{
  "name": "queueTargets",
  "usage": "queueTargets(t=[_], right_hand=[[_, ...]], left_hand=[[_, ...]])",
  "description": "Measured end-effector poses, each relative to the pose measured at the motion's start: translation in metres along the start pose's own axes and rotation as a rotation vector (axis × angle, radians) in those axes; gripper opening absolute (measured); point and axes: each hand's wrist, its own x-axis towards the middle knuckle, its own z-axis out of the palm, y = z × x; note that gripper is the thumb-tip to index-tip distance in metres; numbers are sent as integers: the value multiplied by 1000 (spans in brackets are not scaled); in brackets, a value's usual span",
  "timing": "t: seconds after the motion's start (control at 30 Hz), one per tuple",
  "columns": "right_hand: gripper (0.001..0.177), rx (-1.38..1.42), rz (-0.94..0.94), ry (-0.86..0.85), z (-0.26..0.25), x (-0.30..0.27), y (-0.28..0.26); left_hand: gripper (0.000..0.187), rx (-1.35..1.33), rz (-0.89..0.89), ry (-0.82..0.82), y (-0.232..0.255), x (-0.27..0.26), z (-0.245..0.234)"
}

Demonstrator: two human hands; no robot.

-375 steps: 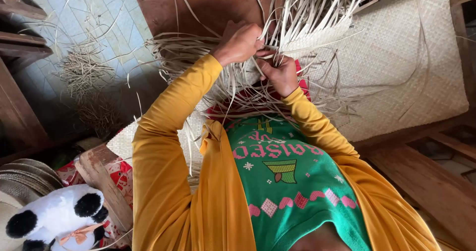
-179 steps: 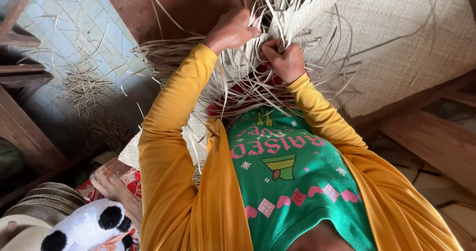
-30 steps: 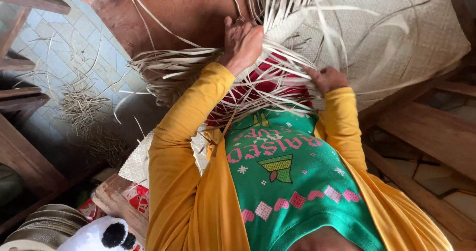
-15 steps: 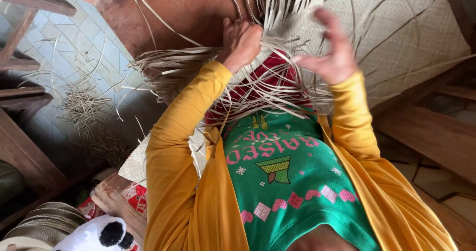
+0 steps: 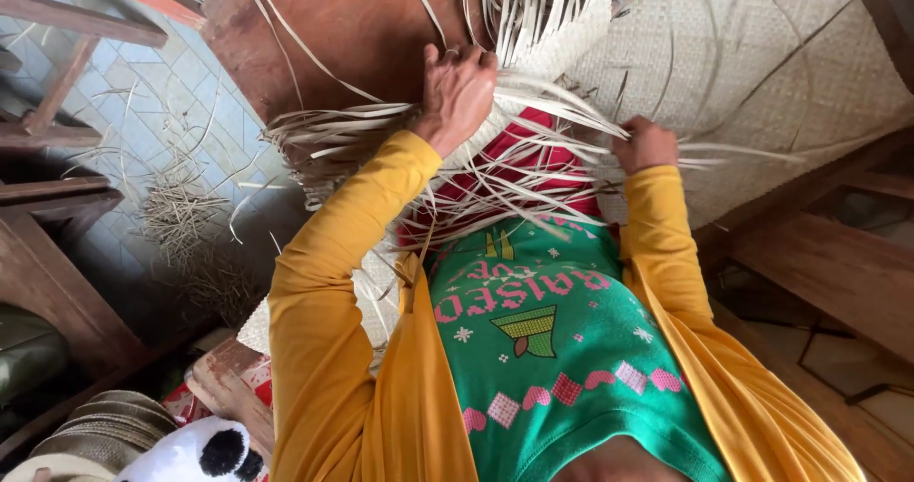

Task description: Weaving dried palm leaves into a mat or basket using traditional hand-weaving techniques.

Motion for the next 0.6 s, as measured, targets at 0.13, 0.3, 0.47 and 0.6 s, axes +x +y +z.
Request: queueTargets(t=[0.13,0.3,0.47,0.6], right_hand=[[17,66,-106,349,-58,-40,-12],[35,104,-199,504,-157,-66,-65],[28,59,-262,548,-195,-74,-88],[15,115,-322,546,-184,-66,-74]], left_hand=[[58,-303,-27,-232,26,4,-72],[121,-87,389,27,91,25,-159],[85,-51,632,-135,155,71,-117],[20,-328,598,-405,149,89,-125]])
